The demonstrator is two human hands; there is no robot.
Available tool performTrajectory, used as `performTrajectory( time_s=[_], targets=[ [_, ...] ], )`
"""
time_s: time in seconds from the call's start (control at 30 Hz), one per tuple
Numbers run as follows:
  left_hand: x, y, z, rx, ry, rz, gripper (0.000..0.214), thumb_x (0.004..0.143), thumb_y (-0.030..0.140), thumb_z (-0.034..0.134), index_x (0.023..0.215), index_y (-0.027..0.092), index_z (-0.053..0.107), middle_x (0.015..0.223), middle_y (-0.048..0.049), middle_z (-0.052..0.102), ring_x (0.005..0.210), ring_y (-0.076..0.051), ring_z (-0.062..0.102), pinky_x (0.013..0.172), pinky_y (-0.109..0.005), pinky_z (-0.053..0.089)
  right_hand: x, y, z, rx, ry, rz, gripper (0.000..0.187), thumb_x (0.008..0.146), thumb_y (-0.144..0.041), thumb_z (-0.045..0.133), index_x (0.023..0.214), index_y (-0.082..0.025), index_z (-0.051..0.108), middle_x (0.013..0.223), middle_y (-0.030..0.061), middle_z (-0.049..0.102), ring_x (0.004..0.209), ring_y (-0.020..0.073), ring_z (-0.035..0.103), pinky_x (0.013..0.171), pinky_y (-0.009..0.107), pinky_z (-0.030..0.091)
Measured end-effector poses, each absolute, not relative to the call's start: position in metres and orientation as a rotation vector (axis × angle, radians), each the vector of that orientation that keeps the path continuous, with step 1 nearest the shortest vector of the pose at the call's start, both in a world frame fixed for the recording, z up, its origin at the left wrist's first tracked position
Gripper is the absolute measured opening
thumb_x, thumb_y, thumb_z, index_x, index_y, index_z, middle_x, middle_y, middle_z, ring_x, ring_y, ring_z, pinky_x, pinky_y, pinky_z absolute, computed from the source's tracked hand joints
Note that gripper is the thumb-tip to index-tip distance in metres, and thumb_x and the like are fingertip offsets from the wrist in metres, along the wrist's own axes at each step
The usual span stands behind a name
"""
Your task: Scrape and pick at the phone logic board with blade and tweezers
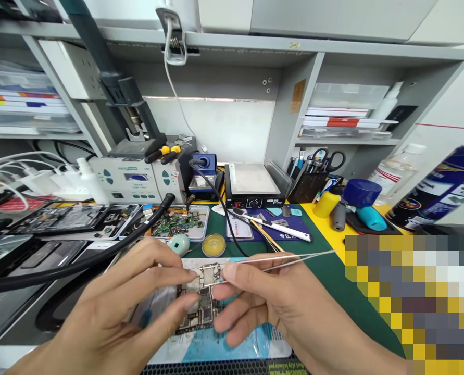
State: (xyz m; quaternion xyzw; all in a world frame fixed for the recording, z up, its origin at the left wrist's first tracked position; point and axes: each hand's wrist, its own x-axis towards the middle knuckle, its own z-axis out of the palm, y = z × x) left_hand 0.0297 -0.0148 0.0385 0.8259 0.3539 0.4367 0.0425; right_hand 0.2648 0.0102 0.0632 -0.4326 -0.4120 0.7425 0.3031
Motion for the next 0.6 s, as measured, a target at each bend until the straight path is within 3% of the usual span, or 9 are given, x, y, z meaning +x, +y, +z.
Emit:
performTrajectory(
  time_s=[0.37, 0.6],
  targets=[
    [0.019, -0.016, 0.033, 2.482, 1.053, 1.300, 0.019, 0.099, 0.003, 0.059, 0.101, 0.019, 0.069, 0.095, -0.0021, 0.060, 0.089, -0.014, 0.054, 0.080, -0.035, 0.046, 0.265, 0.010, 0.065, -1.124, -1.084, 1.866, 0.032, 0.079, -0.046, 0.094, 0.078, -0.015, 0.086, 0.075, 0.0094, 0.084, 0.063, 0.0162, 0.079, 0.058, 0.019, 0.066],
    [-0.007, -0.016, 0.054, 2.495, 1.241, 1.221, 0.016, 0.104, 0.011, 0.055, 0.103, 0.023, 0.066, 0.098, -0.0001, 0.062, 0.091, -0.010, 0.060, 0.078, -0.024, 0.050, 0.268, 0.015, 0.063, -1.140, -1.079, 1.804, 0.034, 0.075, -0.047, 0.097, 0.079, -0.015, 0.087, 0.082, 0.0088, 0.084, 0.066, 0.0175, 0.080, 0.057, 0.020, 0.067]
  ],
)
